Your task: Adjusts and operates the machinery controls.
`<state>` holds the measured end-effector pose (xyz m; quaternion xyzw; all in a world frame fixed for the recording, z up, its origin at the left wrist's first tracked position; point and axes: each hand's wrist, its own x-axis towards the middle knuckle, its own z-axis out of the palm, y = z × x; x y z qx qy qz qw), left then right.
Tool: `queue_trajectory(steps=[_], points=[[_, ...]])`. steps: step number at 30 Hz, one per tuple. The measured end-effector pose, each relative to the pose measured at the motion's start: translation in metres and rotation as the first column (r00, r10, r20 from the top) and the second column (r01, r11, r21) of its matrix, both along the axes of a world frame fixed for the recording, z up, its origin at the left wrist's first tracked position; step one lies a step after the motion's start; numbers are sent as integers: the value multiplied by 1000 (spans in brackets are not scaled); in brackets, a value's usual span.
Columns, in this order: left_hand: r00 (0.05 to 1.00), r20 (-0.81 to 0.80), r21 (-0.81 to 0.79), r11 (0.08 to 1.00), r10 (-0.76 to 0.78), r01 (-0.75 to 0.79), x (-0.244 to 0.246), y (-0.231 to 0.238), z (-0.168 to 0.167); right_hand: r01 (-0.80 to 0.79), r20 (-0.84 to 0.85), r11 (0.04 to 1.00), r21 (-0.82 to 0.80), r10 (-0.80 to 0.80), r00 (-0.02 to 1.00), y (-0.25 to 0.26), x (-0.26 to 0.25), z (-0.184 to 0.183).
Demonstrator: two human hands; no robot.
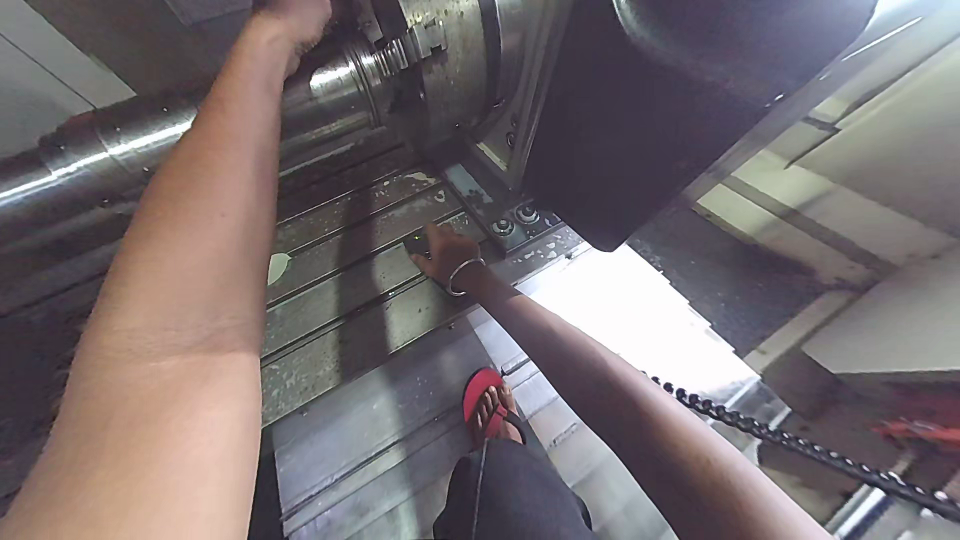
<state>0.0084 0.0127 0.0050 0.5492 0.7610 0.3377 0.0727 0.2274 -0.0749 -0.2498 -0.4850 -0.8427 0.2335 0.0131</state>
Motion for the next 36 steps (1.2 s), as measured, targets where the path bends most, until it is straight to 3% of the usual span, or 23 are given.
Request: queue_trajectory(steps=[13,36], points=[[998,22,33,998,-60,59,-11,6,-4,1,8,1000,-16,-1,1000,0,0,1],[1000,-20,37,999,-16,17,-9,4,-1,16,-12,999,-40,-16,1000,2,1,2]])
